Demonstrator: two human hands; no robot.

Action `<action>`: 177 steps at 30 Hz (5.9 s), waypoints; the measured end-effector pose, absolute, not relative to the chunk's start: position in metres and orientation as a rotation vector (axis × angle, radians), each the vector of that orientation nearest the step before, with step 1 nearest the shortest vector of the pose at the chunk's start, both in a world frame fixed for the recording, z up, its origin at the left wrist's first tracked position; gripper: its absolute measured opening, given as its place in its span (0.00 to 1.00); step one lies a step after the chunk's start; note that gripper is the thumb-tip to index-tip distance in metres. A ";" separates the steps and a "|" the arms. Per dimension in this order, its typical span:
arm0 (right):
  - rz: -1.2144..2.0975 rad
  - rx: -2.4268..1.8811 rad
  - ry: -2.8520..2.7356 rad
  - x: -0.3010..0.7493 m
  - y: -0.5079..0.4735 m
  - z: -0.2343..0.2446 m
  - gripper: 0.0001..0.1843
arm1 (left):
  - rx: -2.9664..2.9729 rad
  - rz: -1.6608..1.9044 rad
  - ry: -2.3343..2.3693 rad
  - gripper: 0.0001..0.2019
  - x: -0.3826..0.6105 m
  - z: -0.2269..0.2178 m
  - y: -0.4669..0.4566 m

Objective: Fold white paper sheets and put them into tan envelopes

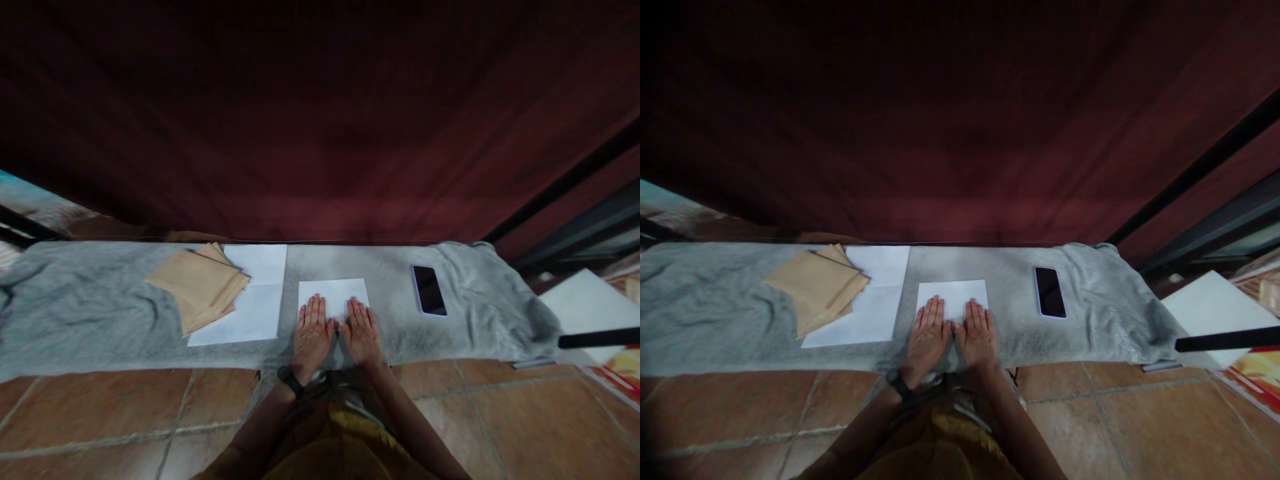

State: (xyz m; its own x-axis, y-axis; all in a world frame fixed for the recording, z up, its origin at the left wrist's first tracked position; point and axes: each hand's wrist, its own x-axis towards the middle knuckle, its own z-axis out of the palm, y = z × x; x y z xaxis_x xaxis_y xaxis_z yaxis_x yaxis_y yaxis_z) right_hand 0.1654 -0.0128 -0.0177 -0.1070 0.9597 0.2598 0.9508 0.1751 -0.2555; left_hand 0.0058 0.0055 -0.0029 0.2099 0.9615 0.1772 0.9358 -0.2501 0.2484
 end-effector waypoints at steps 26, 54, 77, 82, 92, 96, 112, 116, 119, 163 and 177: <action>0.204 -1.595 -2.109 0.155 0.031 -0.005 0.28 | 2.581 0.418 1.620 0.29 0.025 -0.005 0.030; -0.167 -1.990 -1.847 0.180 0.031 -0.023 0.33 | 2.238 0.609 2.126 0.30 -0.015 -0.014 0.044; 0.030 -1.833 -2.128 0.152 0.068 -0.011 0.26 | 2.397 0.457 1.826 0.27 0.012 -0.006 0.072; -0.012 -1.867 -2.051 0.158 0.067 -0.015 0.27 | 2.343 0.476 1.910 0.27 0.010 -0.010 0.073; -0.127 -1.924 -1.938 0.184 0.050 -0.019 0.32 | 2.268 0.554 2.053 0.29 -0.009 -0.015 0.060; -0.165 -1.954 -1.866 0.198 0.041 -0.020 0.31 | 2.243 0.602 2.097 0.30 -0.016 -0.016 0.052; 0.226 -2.013 -1.595 0.206 0.038 -0.004 0.14 | 2.243 0.668 2.110 0.31 -0.019 -0.013 0.046; 0.331 -1.908 -1.584 0.208 0.041 0.000 0.17 | 2.227 0.712 2.075 0.30 -0.021 -0.011 0.045; 0.394 -1.797 -1.581 0.207 0.041 0.017 0.21 | 2.164 0.816 2.017 0.29 -0.026 -0.010 0.045; 0.566 -1.538 -1.741 0.200 0.008 -0.004 0.15 | 1.952 1.087 1.695 0.12 -0.054 -0.012 -0.003; 0.519 -1.227 -2.058 0.221 -0.003 -0.003 0.21 | 2.005 0.973 1.325 0.21 -0.082 -0.001 -0.011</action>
State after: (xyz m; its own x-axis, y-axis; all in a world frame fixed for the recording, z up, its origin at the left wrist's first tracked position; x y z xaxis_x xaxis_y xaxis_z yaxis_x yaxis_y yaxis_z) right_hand 0.2212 -0.0030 -0.0033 -0.3279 0.8788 0.3468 0.6095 0.4773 -0.6331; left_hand -0.0818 -0.0105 -0.0012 0.2549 0.9282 0.2711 0.5366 -0.3689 0.7589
